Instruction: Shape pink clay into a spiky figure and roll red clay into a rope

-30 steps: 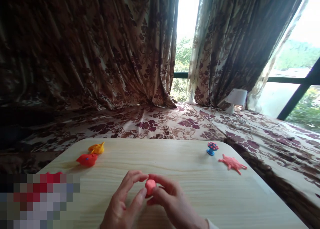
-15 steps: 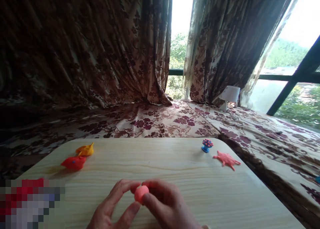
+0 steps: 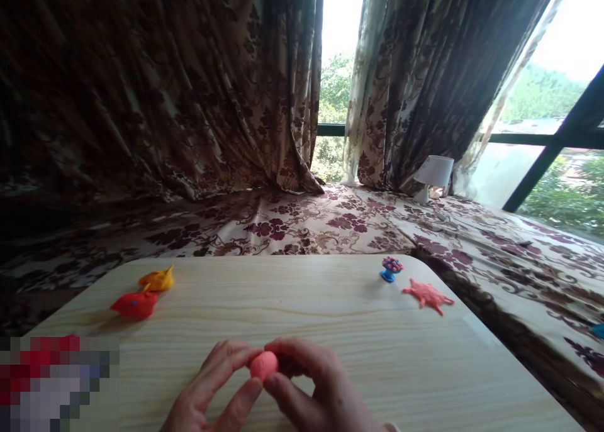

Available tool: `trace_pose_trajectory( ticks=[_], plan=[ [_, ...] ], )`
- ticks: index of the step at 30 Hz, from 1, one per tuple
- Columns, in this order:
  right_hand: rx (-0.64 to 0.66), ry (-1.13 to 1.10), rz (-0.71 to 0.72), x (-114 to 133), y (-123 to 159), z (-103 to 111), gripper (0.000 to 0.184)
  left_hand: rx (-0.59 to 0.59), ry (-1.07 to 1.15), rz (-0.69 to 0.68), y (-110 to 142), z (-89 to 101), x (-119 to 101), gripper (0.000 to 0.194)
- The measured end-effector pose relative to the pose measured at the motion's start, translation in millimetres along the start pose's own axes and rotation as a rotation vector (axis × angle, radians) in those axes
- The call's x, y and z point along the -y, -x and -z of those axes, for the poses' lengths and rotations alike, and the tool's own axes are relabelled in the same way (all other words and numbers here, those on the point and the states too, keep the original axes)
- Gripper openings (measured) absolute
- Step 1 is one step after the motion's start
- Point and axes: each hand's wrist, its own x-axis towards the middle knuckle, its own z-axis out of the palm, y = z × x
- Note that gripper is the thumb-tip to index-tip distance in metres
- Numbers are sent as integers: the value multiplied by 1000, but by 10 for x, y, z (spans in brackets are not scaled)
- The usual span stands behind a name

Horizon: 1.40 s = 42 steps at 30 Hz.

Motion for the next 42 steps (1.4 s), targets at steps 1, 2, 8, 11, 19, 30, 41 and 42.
trace_pose_trajectory(
  ticks=[1,2,8,11,19,30,41,42],
  plan=[
    [-23,24,34,-12,1,-8,17,19,-16,-22,-2,3,4,15],
    [-44,53,74,-26,2,-15,17,36,-33,-45,-6,8,9,16],
    [-113,264,331,-77,-1,-31,25,45,-108,-108,-15,45,17,16],
    [-113,323,390,-74,4,-36,27,62,-125,-123,-16,46,2,13],
    [-155,478,389,-117,34,-83,25,-21,-219,-203,-6,10,26,15],
    [-90,471,379,-91,32,-64,29,94,-91,-24,-59,47,-43,12],
    [-90,579,341,-97,23,-93,23,67,-328,-172,-61,20,4,10],
    [-95,593,347,-105,22,-100,23,60,-340,-177,-53,14,8,10]
  ],
)
